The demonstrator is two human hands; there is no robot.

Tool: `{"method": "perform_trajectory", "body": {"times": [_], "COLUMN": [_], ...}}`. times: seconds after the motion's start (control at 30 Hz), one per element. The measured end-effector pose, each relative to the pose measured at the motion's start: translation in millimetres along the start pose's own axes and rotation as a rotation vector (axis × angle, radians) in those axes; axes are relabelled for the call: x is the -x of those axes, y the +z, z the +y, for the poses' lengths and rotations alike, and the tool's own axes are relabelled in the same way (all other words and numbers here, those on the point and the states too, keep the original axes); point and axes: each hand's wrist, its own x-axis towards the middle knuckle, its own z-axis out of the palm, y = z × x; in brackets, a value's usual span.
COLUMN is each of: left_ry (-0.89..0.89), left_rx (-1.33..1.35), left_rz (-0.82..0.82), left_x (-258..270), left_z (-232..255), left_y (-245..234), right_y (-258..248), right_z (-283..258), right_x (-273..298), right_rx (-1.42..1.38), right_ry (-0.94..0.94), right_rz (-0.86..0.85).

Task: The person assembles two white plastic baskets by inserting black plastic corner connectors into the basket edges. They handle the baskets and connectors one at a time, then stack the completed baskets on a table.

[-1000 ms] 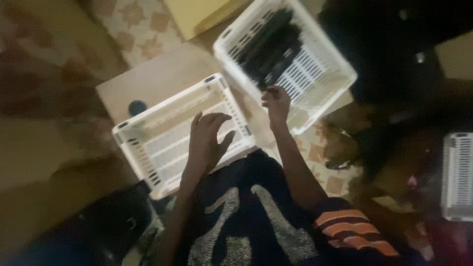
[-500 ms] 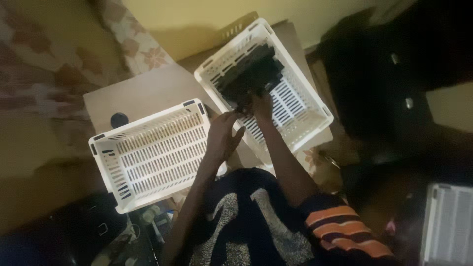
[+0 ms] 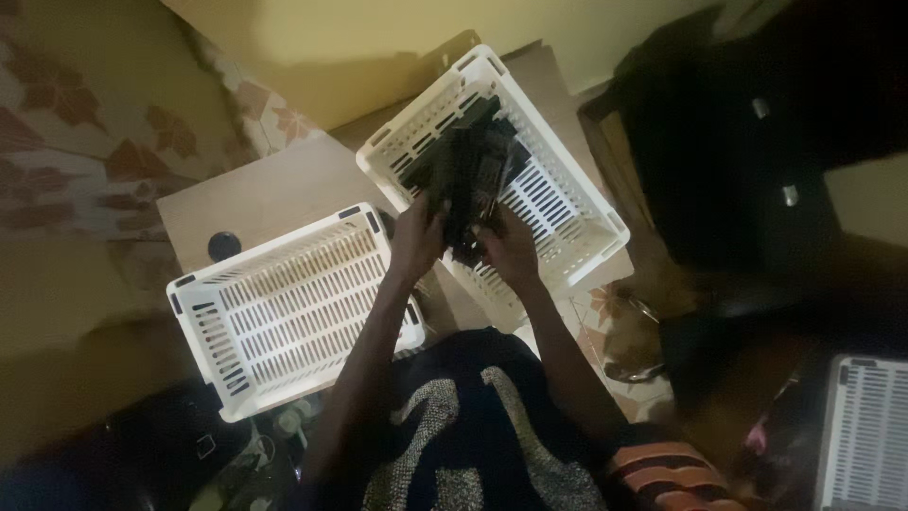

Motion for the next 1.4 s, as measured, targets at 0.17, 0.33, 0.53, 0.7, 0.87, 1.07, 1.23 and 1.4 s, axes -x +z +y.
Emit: {"method": "perform_trajectory", "body": {"times": [0.17, 0.33, 0.53, 0.7, 0.87, 1.07, 1.23, 1.4], "left_ry": [0.062, 0.107, 0.215, 0.261, 0.190, -0.047, -0.064, 0.103], "left_rx": [0.229, 0.176, 0.060, 0.230, -0.051, -0.302, -0.147, -0.043], "left_rz": [0.007, 0.033, 0.180, 0.299, 0.427, 0.342, 0.278, 0.314], "left_x": [9, 24, 68, 109, 145, 202, 220, 214], "left_z": [-16, -33, -54, -78, -88, -84, -119, -196], "left_y": [-2, -20, -55, -109, -195, -332, -419, -451], "right_y": [3, 15, 50, 115, 208, 329, 423, 490], "right_z": [-6, 6, -16, -65, -127, -187, -208, -192], "right_x": [2, -9, -26, -13, 4, 27, 28, 15], "right_rx": [0.119, 0.185, -0.397, 0.117, 0.416, 0.264, 0.346, 0.517], "right_ry": [-0.161, -0.428, -0.045, -0.386, -0.545, -0.698, -0.752, -0.737], "right_rz": [-0.028, -0.066, -0.390, -0.415, -0.509, -0.730, -0.791, -0.789]}}
